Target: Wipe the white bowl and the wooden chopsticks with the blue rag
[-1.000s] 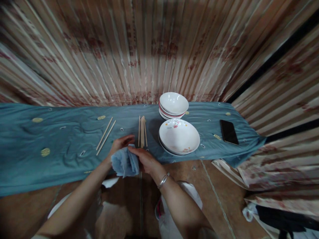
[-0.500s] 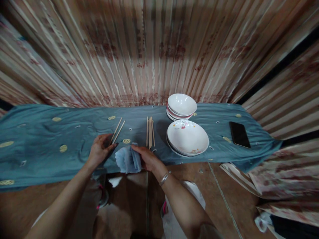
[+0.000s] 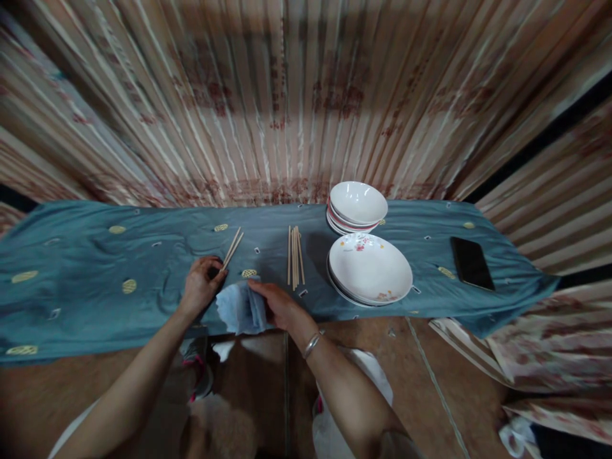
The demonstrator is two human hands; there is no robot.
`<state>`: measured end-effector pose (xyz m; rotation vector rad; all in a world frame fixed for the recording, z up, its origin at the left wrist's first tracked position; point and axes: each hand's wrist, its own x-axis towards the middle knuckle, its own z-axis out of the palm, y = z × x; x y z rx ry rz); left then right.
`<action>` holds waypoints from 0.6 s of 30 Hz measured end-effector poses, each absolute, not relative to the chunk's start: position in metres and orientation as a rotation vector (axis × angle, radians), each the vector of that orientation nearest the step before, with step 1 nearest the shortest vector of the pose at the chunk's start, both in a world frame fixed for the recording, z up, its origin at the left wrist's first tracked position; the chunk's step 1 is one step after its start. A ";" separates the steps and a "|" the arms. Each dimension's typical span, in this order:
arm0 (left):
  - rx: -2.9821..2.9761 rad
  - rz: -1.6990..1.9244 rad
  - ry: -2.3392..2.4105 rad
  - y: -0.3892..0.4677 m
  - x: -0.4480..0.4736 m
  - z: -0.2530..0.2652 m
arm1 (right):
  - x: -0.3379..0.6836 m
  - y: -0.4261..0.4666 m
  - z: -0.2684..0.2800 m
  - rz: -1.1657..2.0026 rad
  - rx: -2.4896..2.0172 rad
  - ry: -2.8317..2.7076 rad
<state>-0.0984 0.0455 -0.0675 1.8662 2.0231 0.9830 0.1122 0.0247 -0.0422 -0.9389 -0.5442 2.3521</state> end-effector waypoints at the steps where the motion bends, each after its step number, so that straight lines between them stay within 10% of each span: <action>1: 1.873 0.986 2.029 0.048 -0.098 -0.067 | 0.112 0.025 -0.042 2.355 -0.940 -0.547; 18: 1.899 0.827 2.210 0.052 -0.096 -0.061 | 0.116 0.028 -0.041 2.308 -0.939 -0.559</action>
